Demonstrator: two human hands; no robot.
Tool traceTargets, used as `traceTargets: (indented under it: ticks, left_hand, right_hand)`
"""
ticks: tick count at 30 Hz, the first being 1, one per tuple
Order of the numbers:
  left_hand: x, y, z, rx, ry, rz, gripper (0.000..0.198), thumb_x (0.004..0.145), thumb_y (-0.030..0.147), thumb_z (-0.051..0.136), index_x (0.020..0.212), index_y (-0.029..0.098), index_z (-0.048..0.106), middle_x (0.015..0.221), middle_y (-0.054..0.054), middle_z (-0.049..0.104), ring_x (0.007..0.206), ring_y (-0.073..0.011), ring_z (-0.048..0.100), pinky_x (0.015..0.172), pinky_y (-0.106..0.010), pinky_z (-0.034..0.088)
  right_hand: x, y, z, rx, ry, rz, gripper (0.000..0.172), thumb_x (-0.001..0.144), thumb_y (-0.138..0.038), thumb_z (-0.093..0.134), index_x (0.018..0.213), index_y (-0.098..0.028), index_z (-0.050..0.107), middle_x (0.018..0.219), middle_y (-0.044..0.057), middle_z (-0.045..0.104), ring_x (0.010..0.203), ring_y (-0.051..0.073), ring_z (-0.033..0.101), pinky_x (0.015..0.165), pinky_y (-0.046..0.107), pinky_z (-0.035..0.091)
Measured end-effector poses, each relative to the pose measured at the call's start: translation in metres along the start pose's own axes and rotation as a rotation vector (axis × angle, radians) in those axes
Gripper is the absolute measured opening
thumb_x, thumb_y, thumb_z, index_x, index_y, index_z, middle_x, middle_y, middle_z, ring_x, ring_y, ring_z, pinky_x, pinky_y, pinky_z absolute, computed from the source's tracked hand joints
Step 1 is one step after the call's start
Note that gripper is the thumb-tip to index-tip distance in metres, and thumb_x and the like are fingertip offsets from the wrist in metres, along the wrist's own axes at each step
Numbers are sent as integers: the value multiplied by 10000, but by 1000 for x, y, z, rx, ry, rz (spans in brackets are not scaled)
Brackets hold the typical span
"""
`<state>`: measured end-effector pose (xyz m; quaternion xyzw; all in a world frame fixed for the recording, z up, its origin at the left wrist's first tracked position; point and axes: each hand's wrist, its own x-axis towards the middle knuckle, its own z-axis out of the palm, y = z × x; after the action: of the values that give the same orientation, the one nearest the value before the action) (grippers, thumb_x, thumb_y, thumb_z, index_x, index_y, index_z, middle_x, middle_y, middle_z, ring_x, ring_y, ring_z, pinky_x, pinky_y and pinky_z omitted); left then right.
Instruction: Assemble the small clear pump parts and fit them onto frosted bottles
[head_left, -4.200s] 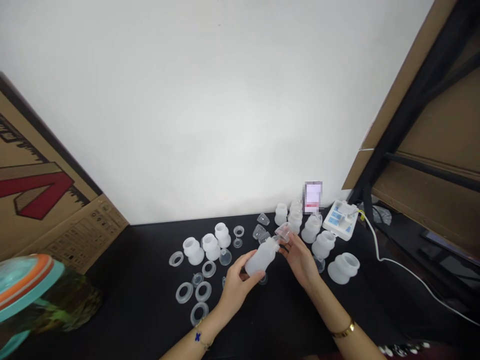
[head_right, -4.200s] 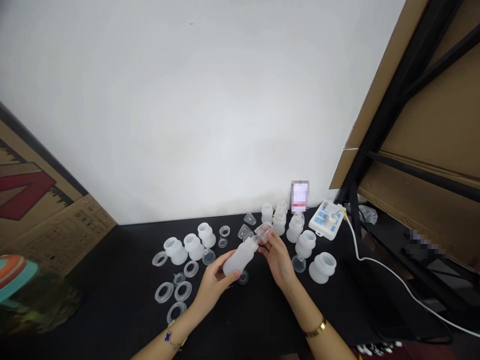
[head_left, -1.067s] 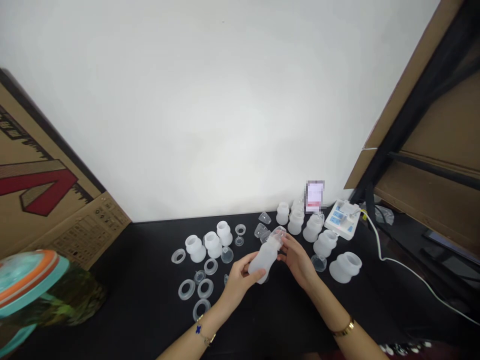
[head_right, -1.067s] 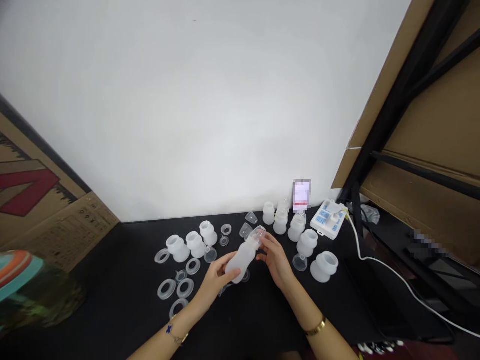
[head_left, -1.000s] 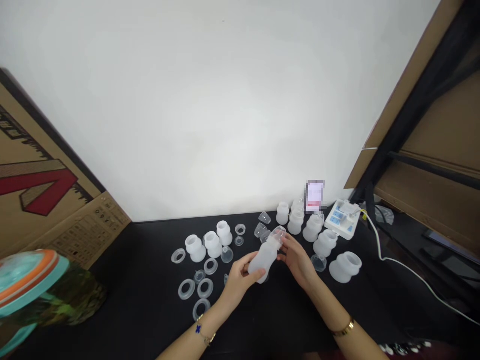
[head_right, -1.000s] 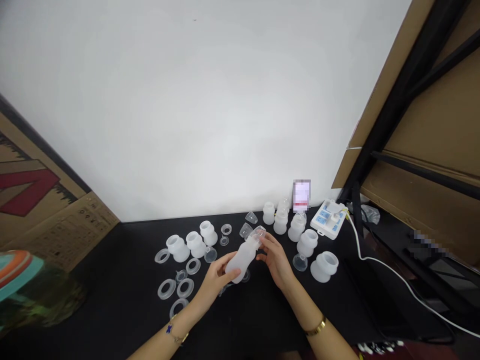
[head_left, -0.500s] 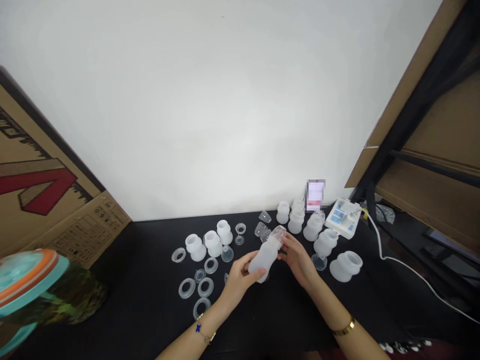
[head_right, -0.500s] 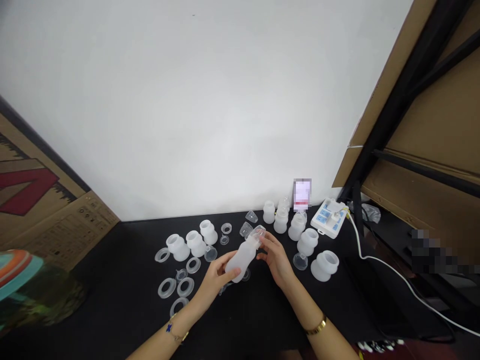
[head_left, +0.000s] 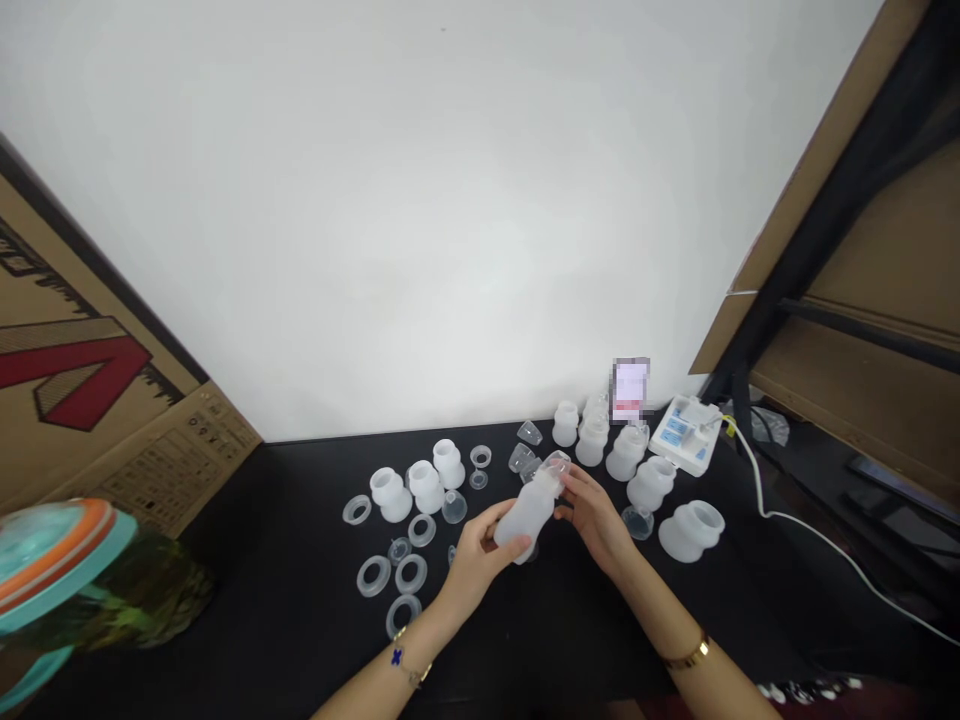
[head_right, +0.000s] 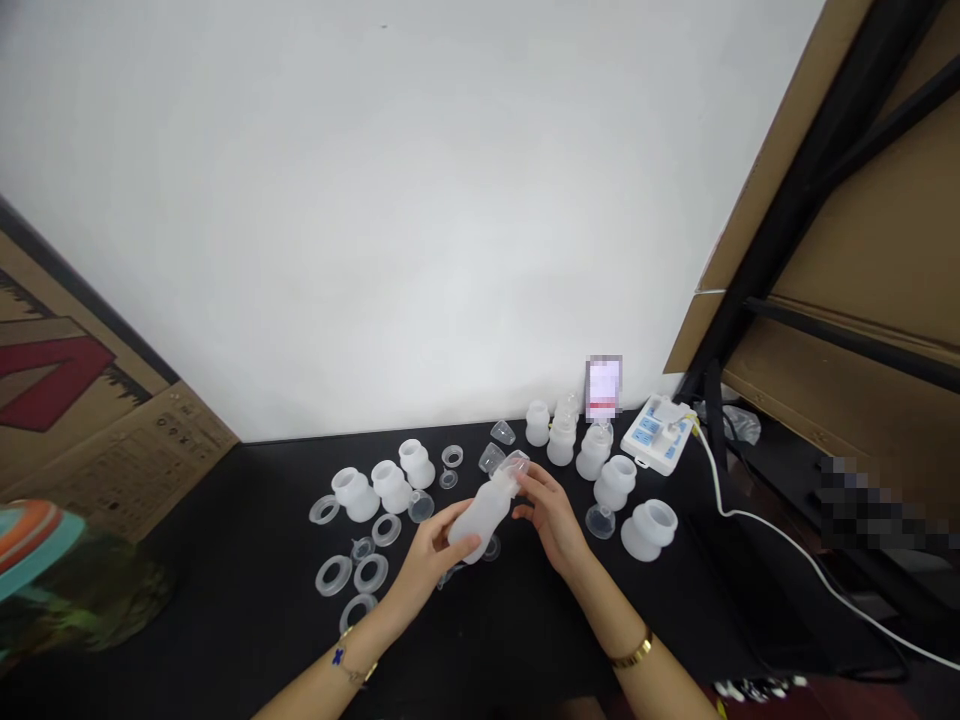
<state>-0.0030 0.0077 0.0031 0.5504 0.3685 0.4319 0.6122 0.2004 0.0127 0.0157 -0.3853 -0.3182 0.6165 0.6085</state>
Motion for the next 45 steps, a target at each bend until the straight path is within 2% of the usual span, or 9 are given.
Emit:
traceTargets:
  ticks: [13,25,30,36,39,42,45]
  left_hand:
    - [0,-4,-1,36,4,15,558,732,414,849,1204,149,713,1080,-104,761,959,-284,684,793,-321,544]
    - [-1,1,-1,-4,-8,7,553,752,444,830,1205,145,721,1094,-109,754,987,-291,673,819,-321,534]
    - [-1,8,1,-42,-19,-9,536,739,456,836,1166,146,742,1032,-94,750,938,-268,660,753,-291,526]
    - [-2,12,2,-200,-37,-152,587,763,565,784,1114,97,752,825,-71,704,695,-191,624,589,-274,530]
    - [-2,8,2,-313,5,-214,609,733,604,795,1027,73,745,739,-59,679,617,-178,617,559,-287,538]
    - [-2,5,2,-407,47,-266,579,737,617,788,947,83,712,714,-72,692,577,-181,621,537,-290,535]
    - [0,4,1,-475,43,-317,561,798,623,727,954,86,688,754,-115,732,554,-179,624,520,-284,525]
  right_hand:
    - [0,-1,2,4,4,17,324,768,-407,832,1042,-244,781,1013,53,747,828,200,639,561,249,479]
    - [2,3,-2,-41,-18,-26,333,803,-407,813,1088,-239,772,1005,56,720,828,188,621,565,233,501]
    - [2,4,-1,-56,-21,-47,357,792,-406,819,1095,-226,762,1054,65,712,821,179,612,554,228,513]
    - [1,5,0,-87,47,-113,457,751,-409,849,1165,-252,732,1049,56,707,854,204,617,538,242,523]
    - [1,3,0,-109,53,-148,474,770,-430,832,1193,-243,728,1066,69,706,849,207,610,544,253,524]
    - [2,1,-2,-130,23,-152,457,802,-443,805,1192,-216,739,1083,87,711,835,201,601,557,257,520]
    - [3,0,-4,-166,5,-159,470,811,-450,796,1209,-207,741,1058,84,713,828,202,587,564,262,520]
